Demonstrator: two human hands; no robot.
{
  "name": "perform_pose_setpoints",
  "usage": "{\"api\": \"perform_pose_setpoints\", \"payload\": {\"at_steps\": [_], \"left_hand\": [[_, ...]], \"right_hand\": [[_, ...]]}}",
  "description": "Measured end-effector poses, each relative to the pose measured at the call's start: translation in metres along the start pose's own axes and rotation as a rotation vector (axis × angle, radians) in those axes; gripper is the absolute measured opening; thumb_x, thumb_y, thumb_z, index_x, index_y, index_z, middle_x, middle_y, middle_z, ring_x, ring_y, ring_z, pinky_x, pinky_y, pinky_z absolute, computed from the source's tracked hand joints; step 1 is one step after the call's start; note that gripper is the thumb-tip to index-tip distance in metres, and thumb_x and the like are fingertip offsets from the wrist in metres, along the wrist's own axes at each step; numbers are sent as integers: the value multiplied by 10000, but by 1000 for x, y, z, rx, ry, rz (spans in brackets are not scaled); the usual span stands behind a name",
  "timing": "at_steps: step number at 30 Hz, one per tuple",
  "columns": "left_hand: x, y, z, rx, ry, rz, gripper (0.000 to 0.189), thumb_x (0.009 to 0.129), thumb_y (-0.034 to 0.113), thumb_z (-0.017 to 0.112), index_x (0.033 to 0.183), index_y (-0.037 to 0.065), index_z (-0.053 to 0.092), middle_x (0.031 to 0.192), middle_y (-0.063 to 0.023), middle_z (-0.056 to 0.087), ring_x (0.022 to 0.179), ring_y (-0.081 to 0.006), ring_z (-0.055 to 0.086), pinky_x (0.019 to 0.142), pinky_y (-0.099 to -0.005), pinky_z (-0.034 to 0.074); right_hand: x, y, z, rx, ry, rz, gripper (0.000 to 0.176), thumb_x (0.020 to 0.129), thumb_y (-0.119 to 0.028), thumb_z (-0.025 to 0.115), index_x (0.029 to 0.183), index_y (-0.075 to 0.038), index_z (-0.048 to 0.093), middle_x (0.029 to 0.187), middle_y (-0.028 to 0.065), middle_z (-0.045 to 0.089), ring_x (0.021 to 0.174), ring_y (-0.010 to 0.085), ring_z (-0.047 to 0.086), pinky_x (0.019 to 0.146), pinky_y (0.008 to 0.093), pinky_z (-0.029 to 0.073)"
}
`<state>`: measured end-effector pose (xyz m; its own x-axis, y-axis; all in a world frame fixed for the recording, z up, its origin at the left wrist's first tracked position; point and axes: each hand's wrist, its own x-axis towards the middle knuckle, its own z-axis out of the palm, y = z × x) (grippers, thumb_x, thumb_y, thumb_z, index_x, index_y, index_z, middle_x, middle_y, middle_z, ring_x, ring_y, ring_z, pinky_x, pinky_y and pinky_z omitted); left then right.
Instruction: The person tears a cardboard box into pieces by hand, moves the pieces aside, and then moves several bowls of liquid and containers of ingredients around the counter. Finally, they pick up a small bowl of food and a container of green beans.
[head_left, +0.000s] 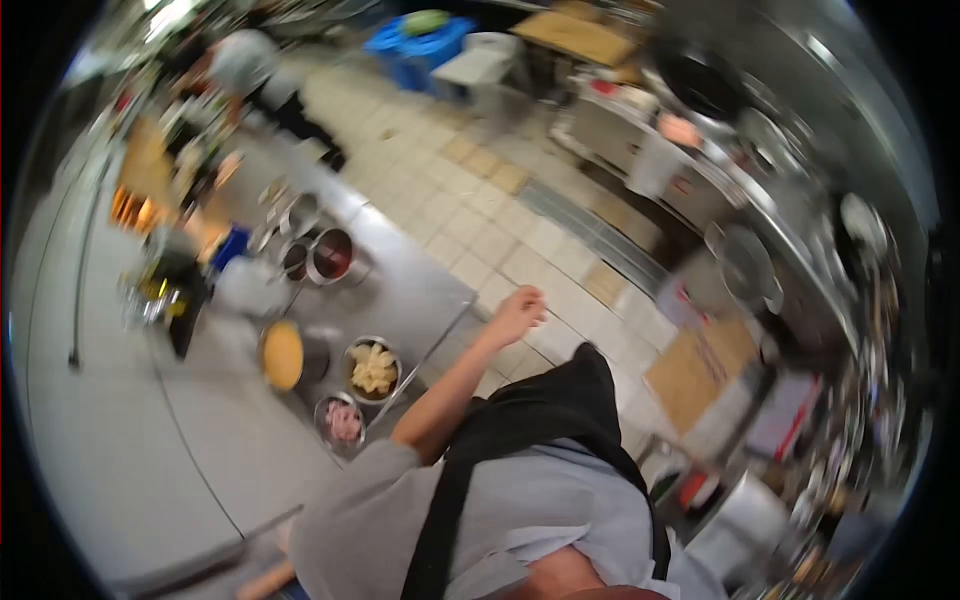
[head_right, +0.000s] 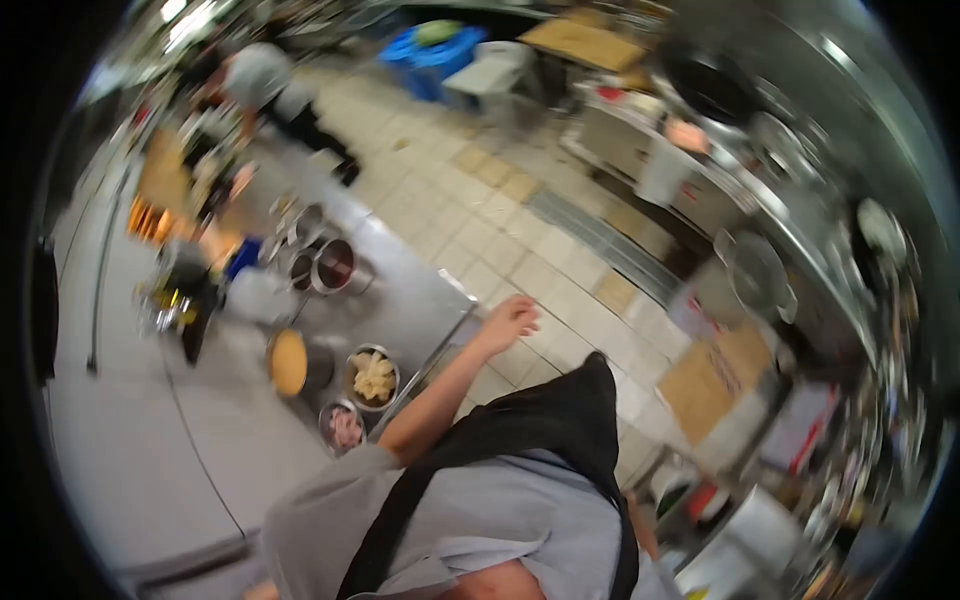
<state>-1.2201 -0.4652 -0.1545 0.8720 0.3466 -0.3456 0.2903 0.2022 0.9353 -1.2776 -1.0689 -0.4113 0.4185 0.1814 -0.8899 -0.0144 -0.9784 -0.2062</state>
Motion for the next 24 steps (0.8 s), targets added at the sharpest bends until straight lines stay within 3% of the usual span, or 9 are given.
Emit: {"api": "perform_pose_setpoints", "payload": {"at_steps": [7, 10, 12, 14, 16, 18, 20, 24], "left_hand": [[121, 11, -21, 289, 176, -72, 382, 917, 221, 652, 1179, -47, 575, 981, -174, 731, 789, -254, 737, 713, -386, 571], [135, 23, -37, 118, 397, -41, 381, 934, 230, 648, 1182, -50, 576, 996, -188, 732, 856, -249, 740, 724, -391, 572], [136, -11, -71, 233, 676, 55, 329, 954, 223, 646, 1161, -24, 579, 986, -160, 714, 904, -218, 723, 714, -369, 578], [104, 14, -102, -236, 937, -14, 258, 972, 170, 628, 1177, 19, 585, 1042, -114, 667, 890, -181, 687, 728, -334, 588], [78, 6, -147, -464, 1320, -10, 259, 979, 190, 641, 1171, 37, 559, 1030, -97, 636, 900, -198, 687, 714, -361, 594], [44, 7, -192, -654, 1605, 92, 285, 980, 204, 654, 1167, 26, 534, 1025, -103, 624, 899, -236, 694, 696, -380, 595], [14, 10, -239, -838, 1760, 183, 314, 978, 168, 638, 1186, 6, 467, 1026, -135, 604, 780, -242, 697, 610, -372, 601], [1, 31, -311, -896, 1859, 118, 335, 968, 136, 635, 1202, 23, 424, 1059, -180, 603, 776, -273, 710, 597, -369, 603]], "right_hand": [[138, -115, -269, -251, -70, -125, 221, 927, -202, 599, 836, -34, 710, 727, 134, 679, 665, 246, 693, 541, 381, 542], [213, -209, -387, -297, -52, -237, 224, 939, -186, 582, 845, -22, 703, 735, 130, 674, 673, 227, 691, 534, 368, 538], [259, -291, -454, -287, -49, -316, 226, 947, -174, 571, 851, -14, 698, 740, 128, 671, 678, 214, 690, 529, 360, 535], [294, -392, -504, -180, -43, -390, 229, 955, -163, 559, 857, -6, 693, 745, 125, 667, 683, 201, 690, 524, 351, 532], [303, -513, -532, 31, -20, -485, 232, 963, -152, 548, 863, 2, 689, 750, 123, 664, 688, 189, 689, 520, 343, 530], [284, -629, -535, 213, 41, -584, 257, 946, -96, 541, 1120, 25, 688, 791, 124, 686, 636, 205, 676, 566, 309, 542], [274, -730, -526, 190, -82, -634, 298, 967, -95, 554, 1230, 6, 650, 902, 115, 702, 722, 192, 694, 610, 300, 566], [216, -901, -452, 119, -282, -764, 295, 985, -136, 620, 1237, 15, 641, 978, 103, 708, 801, 175, 700, 682, 287, 580]]}}
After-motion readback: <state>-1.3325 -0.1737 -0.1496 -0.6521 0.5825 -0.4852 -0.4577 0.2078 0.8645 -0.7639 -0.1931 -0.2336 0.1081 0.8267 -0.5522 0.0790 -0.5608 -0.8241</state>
